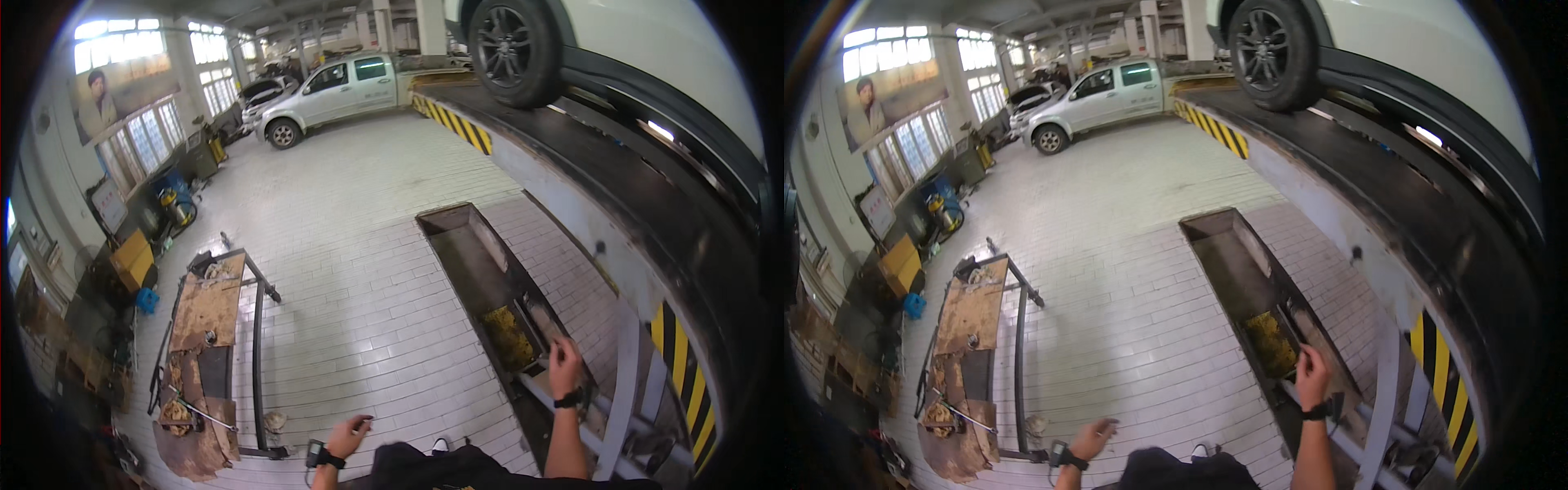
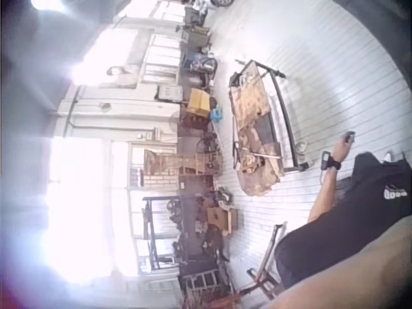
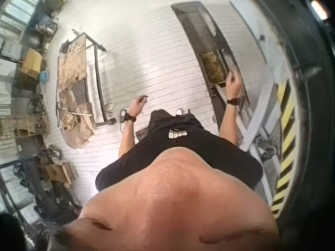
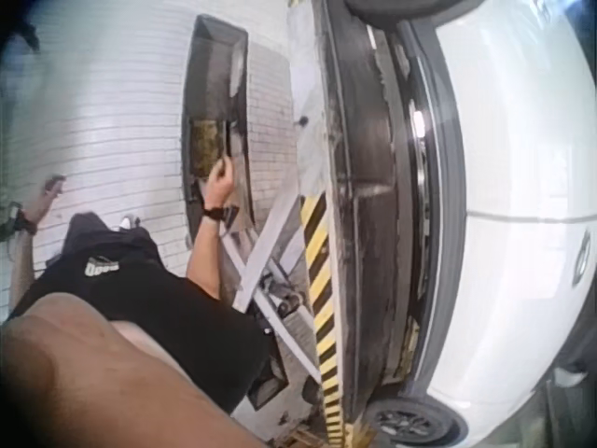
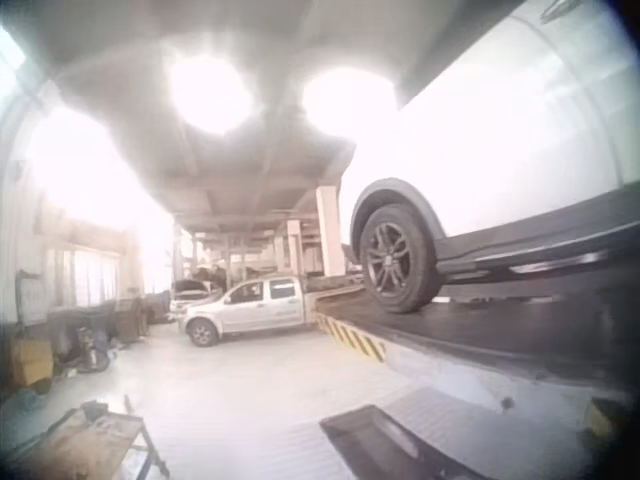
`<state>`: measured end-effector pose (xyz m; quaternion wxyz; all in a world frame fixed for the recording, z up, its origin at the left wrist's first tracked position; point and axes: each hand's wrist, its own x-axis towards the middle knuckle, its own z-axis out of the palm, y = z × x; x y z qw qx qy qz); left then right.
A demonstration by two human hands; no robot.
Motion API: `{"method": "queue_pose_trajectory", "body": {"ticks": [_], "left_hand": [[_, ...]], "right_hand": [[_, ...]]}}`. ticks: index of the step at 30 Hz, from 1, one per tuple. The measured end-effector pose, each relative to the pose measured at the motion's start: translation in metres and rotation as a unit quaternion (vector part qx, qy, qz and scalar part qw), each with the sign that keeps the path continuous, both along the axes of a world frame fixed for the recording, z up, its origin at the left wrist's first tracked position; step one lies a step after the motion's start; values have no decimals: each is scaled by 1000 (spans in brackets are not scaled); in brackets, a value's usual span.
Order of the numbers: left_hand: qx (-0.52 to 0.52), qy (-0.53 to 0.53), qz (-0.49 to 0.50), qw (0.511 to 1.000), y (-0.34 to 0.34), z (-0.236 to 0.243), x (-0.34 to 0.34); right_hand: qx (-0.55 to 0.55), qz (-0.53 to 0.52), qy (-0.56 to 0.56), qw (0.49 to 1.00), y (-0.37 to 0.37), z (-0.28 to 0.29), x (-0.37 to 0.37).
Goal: The recorder inspects the undercarriage and wheels of a vehicle raised on a lift in a service bay.
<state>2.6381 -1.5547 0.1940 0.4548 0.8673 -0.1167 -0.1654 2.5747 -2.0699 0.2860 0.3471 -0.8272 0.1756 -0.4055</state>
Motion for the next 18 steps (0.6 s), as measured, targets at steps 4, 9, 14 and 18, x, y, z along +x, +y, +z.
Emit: {"method": "queue_pose_trajectory", "body": {"ticks": [4, 9, 14, 18], "left_hand": [[-25, -2, 135, 991, 0, 22, 96], [-24, 37, 201, 979, 22, -36, 215], [-31, 46, 178, 982, 26, -59, 409], [-41, -46, 129, 990, -11, -24, 597]], "right_hand": [[-32, 95, -1, 995, -9, 40, 160], [-47, 94, -9, 994, -11, 30, 304], [-87, 17, 88, 992, -27, -22, 403], [-45, -58, 132, 988, -40, -2, 491]]}}
